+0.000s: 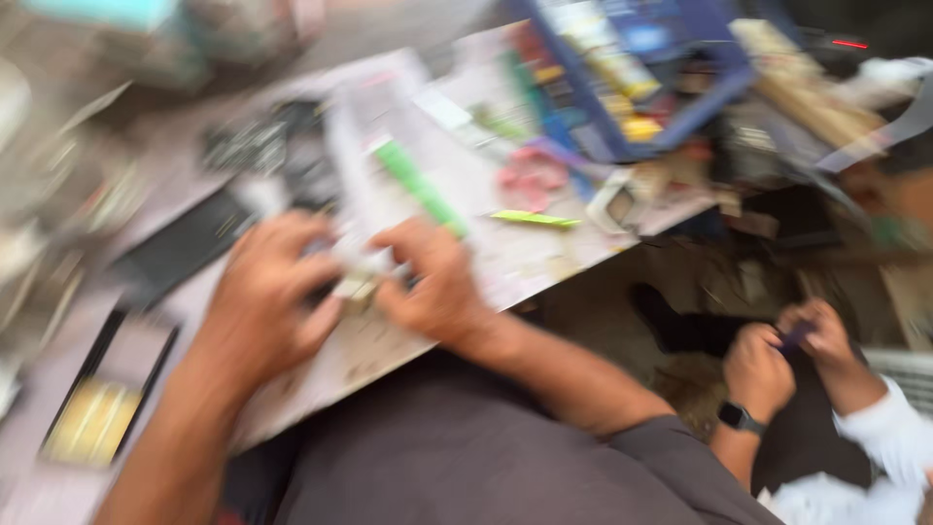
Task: The person applies adhesive to a small electronic component and presses it onto a circuit board. They then use a green utility knife to scrape and clean the board surface around the component.
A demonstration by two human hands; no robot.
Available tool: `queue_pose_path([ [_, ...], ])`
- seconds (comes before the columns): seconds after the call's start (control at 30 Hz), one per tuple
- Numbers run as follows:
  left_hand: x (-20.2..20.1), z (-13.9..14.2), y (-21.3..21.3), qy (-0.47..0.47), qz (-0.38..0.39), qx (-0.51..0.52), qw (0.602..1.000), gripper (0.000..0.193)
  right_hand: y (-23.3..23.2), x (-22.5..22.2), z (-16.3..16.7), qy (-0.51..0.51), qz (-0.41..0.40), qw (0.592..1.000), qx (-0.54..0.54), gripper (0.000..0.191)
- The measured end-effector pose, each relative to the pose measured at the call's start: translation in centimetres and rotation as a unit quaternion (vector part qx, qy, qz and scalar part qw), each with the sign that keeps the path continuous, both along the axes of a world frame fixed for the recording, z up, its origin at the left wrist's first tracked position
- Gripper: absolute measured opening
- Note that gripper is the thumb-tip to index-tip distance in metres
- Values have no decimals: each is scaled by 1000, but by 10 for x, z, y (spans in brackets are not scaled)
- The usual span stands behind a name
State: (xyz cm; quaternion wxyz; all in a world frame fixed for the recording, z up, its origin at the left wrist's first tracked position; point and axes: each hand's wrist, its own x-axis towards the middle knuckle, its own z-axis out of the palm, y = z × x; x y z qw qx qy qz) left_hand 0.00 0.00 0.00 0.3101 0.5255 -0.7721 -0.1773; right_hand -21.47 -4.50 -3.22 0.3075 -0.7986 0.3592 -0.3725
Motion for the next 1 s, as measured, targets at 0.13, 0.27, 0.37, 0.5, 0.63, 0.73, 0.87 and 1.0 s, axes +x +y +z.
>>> queue_pose_path([
  [0.13,-12,8,-11,-4,-7,0,1000,24,-1,-4,11,-22,-27,999,-16,33],
  [0.27,-22,20,-9,9,-8,-10,1000,22,9,-14,39,-87,-21,990,-114,27],
  [0.37,-21,26,-8,2,-8,-7,1000,22,-6,-46,56,7,29,967,-255,27],
  [0.5,-12,28,0,5,-2,-12,1000,20,-79,-135,98,82,-145,981,-100,26],
  [0.63,-5,34,6,6,-3,-17,1000,19,-115,-177,148,387,-272,874,-113,34],
  [0.73,1,33,13,3,0,-22,1000,19,-125,-176,147,426,-225,876,27,44],
  [0.87,5,19,21,-4,8,-31,999,18,-135,-172,125,403,-223,878,130,45],
  [1.0,2,6,25,-18,9,-30,999,18,-144,-186,124,415,-234,872,113,35],
])
